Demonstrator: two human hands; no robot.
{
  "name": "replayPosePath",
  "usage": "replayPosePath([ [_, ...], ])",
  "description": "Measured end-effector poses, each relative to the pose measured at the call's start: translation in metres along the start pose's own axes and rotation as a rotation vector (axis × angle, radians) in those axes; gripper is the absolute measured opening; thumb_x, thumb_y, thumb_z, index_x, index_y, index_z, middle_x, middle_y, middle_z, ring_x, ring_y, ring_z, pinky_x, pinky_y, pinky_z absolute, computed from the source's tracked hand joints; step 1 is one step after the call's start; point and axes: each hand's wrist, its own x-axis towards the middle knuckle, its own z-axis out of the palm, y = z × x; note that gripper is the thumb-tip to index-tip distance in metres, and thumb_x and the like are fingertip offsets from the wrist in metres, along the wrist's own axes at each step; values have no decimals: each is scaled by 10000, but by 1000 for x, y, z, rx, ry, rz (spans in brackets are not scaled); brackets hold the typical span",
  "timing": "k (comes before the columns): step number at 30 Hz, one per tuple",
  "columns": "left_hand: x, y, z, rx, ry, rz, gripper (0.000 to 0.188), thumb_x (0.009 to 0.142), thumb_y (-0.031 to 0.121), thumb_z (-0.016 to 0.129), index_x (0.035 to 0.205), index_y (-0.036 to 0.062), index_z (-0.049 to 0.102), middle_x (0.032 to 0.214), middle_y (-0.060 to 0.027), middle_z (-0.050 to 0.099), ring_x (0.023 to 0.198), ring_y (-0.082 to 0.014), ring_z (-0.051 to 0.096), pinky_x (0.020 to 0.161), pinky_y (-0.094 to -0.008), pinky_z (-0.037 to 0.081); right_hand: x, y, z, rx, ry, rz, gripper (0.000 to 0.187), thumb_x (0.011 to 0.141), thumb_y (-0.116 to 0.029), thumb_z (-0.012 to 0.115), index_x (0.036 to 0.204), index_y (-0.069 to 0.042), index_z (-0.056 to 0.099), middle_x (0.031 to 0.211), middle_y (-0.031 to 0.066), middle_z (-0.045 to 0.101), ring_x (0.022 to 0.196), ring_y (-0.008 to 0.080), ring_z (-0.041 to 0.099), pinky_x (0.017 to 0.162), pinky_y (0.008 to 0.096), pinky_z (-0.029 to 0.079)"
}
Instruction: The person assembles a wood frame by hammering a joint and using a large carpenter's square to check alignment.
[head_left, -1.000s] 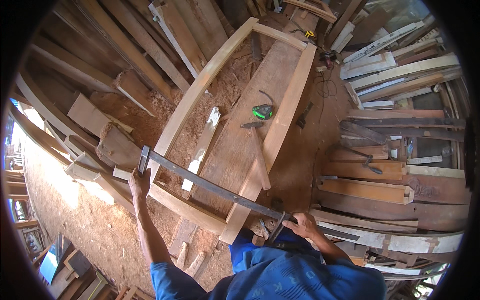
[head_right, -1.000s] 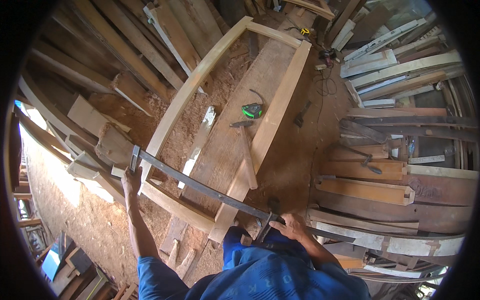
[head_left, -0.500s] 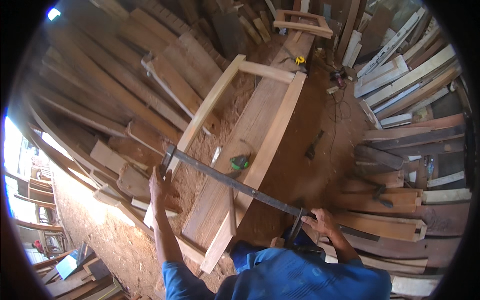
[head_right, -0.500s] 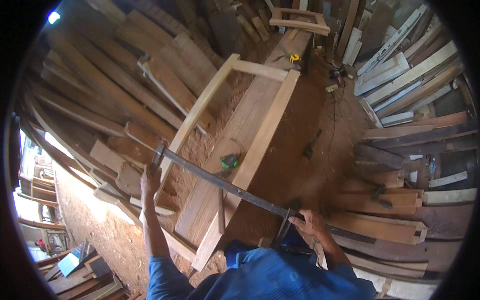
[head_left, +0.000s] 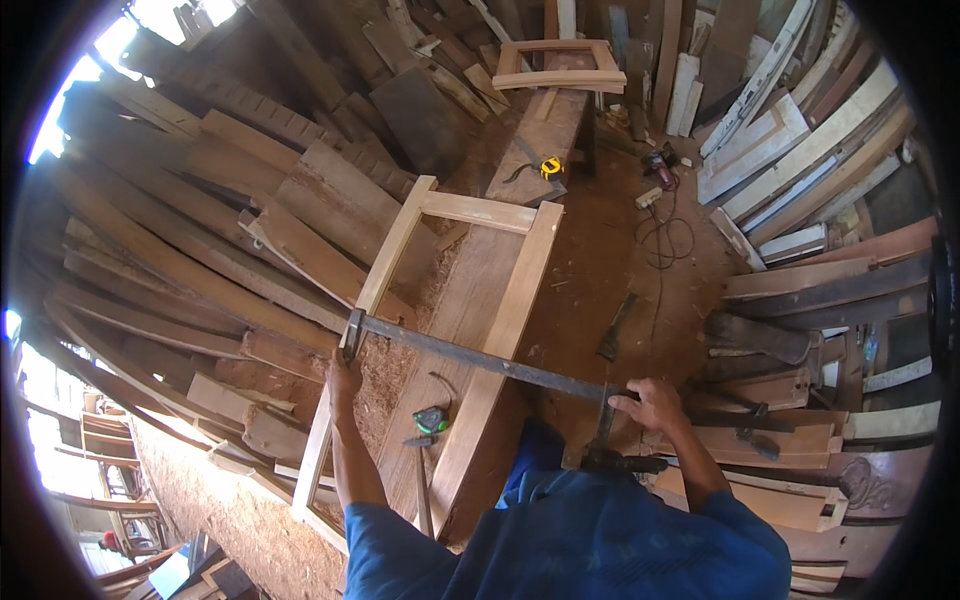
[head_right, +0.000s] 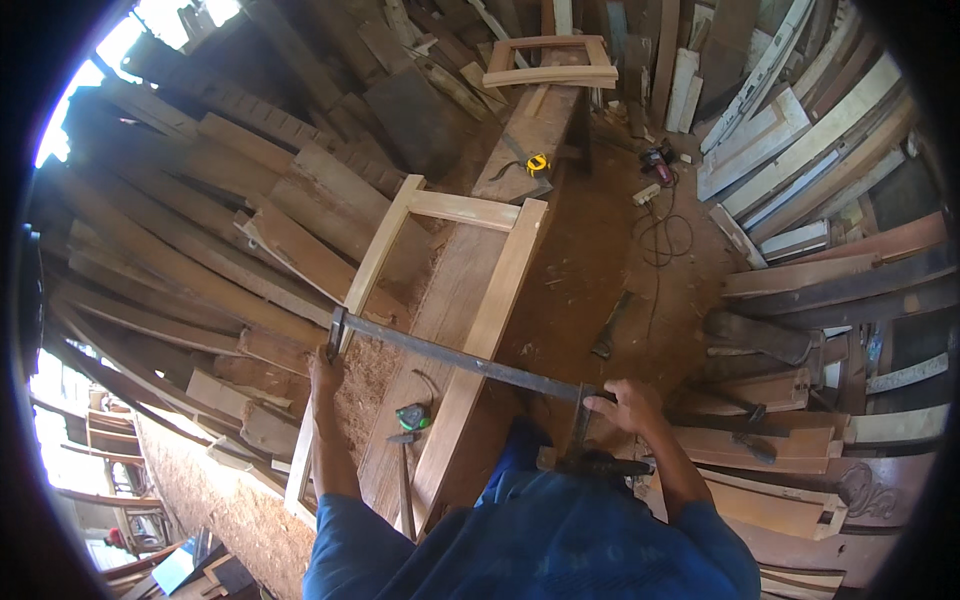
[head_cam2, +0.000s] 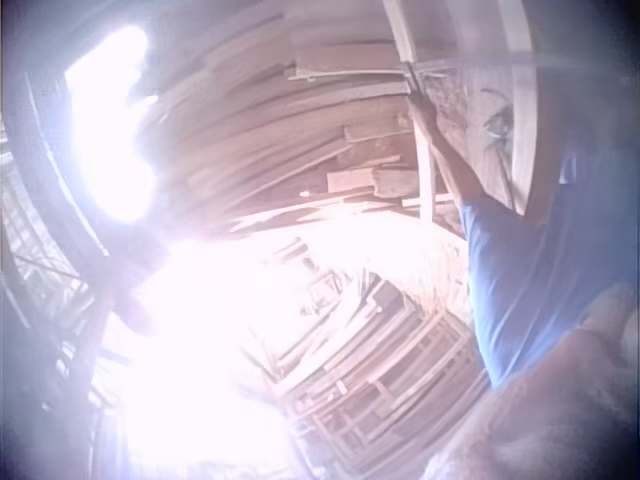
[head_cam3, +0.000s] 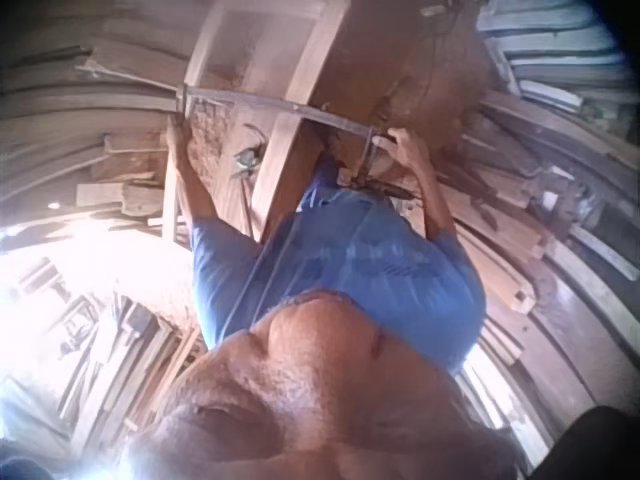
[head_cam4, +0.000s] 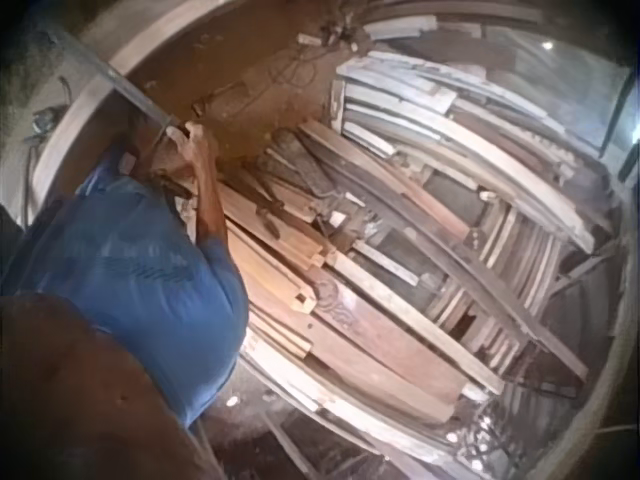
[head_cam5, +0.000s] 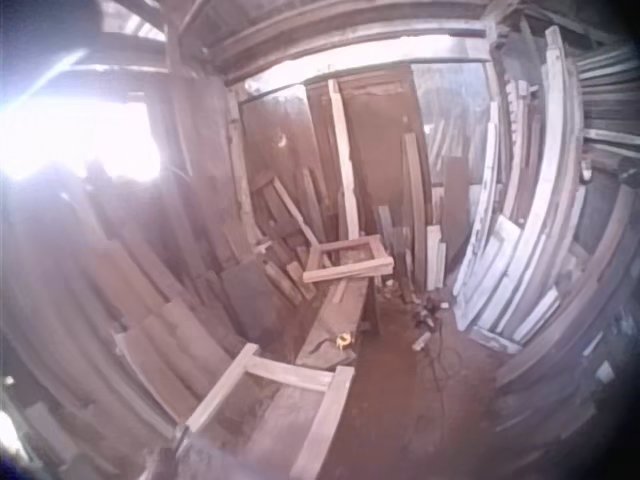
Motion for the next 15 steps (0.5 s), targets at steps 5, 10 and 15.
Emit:
replayPosePath([
  [5, 113, 33, 40, -73, -27, -99, 383, 856, 273, 664, 1144, 45, 555, 990, -270, 648, 937, -495, 608, 810, -555, 460, 100, -3, -3, -15, 56, -54, 687, 815, -675, 616, 846, 9, 681, 772, 266, 633, 785, 444, 637, 692, 497, 491],
  [10, 213, 7, 83, -86, 33, -32, 406, 857, 307, 653, 1170, 68, 558, 1032, -271, 652, 969, -495, 608, 839, -536, 473, 184, -32, -13, -5, -38, 7, 670, 834, -646, 608, 837, 21, 671, 790, 285, 631, 791, 451, 637, 688, 506, 495],
  [15, 294, -11, 146, -153, -174, -147, 496, 865, 381, 640, 1251, 87, 538, 1101, -277, 645, 1044, -468, 610, 897, -531, 466, 243, -22, -19, -70, 36, -41, 629, 845, -617, 611, 830, 8, 677, 755, 268, 633, 762, 456, 633, 671, 504, 491],
])
